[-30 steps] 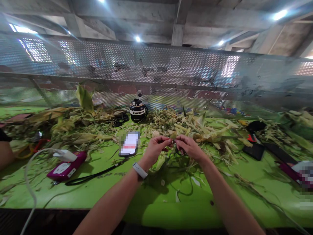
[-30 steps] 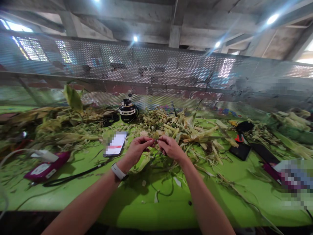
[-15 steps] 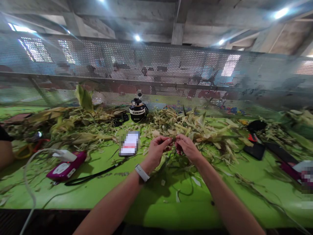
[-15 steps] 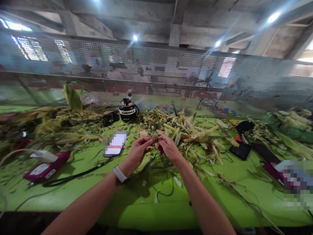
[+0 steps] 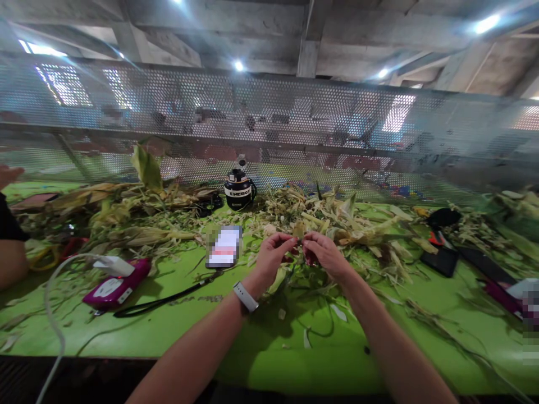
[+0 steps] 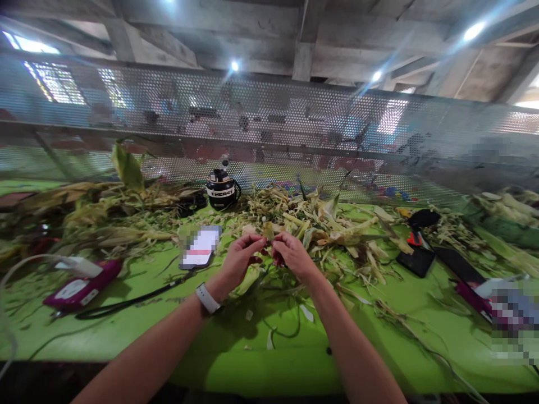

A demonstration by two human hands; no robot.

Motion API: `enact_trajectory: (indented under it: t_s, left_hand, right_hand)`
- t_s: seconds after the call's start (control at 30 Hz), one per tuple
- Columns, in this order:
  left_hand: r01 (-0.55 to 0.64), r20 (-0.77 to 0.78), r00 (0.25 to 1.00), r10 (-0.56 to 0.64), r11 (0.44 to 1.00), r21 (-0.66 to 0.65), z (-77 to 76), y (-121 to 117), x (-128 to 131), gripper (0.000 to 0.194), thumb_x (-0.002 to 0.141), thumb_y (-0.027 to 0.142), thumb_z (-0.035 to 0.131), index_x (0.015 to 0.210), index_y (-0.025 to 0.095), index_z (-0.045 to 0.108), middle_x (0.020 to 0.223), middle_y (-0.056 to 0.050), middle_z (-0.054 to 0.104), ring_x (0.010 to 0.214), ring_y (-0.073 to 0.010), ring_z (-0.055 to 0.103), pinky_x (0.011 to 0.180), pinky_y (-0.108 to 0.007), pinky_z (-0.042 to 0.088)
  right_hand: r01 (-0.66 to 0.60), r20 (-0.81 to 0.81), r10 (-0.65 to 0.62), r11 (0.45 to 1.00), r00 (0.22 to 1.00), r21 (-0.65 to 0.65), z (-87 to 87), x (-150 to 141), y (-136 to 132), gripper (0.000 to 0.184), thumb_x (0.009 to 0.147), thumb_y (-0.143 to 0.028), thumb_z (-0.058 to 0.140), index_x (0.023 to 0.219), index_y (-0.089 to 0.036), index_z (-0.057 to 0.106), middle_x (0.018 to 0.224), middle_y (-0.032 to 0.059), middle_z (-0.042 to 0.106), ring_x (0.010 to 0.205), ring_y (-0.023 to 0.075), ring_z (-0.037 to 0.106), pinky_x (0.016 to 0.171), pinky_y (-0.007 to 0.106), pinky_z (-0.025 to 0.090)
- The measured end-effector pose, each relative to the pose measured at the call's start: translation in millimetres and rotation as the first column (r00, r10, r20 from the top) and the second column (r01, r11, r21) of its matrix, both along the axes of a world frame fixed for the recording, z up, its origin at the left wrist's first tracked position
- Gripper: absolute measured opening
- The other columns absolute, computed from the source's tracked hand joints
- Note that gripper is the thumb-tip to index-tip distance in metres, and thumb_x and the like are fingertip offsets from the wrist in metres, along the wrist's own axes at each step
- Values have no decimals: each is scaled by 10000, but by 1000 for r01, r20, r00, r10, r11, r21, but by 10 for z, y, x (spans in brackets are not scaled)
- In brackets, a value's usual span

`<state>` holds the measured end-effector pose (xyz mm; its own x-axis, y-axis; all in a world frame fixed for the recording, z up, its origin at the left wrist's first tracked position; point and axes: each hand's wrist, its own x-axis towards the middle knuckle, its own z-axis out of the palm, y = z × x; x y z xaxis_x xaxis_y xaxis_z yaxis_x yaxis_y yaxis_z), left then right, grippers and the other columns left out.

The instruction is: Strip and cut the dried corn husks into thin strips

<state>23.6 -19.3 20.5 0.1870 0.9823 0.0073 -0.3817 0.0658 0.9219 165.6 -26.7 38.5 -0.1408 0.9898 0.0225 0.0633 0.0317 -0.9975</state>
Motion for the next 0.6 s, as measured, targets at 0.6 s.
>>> enact_trajectory:
  t_s: [0.6]
  left_hand:
    - [34,-77,996,-33,999,7,13,54,-54,312,520,354,806,676,153,624,628,7,639,579,-101,585,449,-167,374]
  right_hand:
    - [20,86,-21,1000,996,4,43,46,-5,164,671,-333,576,687,-175,535,389,-90,459,299,57,376,318,183,270]
